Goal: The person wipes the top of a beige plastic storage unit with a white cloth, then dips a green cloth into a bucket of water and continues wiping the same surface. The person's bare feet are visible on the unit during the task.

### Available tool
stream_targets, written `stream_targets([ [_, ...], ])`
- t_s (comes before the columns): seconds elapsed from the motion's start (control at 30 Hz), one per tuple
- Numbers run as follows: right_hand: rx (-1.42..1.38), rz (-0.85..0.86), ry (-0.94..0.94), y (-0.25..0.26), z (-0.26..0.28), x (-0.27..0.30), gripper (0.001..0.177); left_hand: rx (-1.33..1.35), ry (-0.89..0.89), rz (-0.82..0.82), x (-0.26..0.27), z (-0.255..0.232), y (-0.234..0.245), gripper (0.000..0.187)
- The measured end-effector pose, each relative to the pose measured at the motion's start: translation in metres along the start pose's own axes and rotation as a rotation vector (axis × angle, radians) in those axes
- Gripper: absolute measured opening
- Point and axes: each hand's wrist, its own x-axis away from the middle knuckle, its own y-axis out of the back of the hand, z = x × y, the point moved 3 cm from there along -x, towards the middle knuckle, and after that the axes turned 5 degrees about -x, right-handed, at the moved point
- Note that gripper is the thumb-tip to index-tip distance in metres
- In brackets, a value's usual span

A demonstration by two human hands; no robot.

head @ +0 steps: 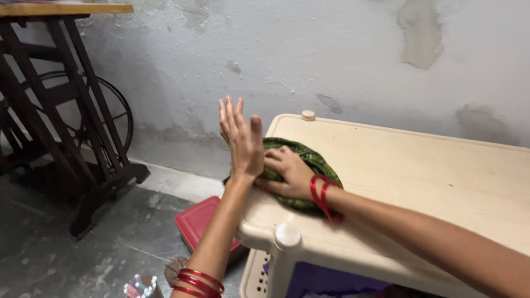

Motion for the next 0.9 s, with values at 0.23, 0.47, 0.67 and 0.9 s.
stream_targets([
  [0.23,-0.087,0.081,-0.102,0.092,0.029,0.135,0.034,-0.084,0.149,0.421,0.016,-0.004,-0.008,0.109],
  [0.47,0.267,-0.016,-0.633,0.167,-0.171,0.258,0.054,-0.083,0.171,0.59,0.034,-0.001,-0.018,0.122],
  [0.67,0.54,-0.001,-0.674,0.128,-0.256,0.176,0.063,-0.03,0.244,0.627,0.032,0.002,-0.02,0.127],
  [0.9,0.287,0.005,-0.351,0.021,-0.148,0.008,0.054,-0.045,0.266,0.625,0.032,0.012,-0.024,0.127],
])
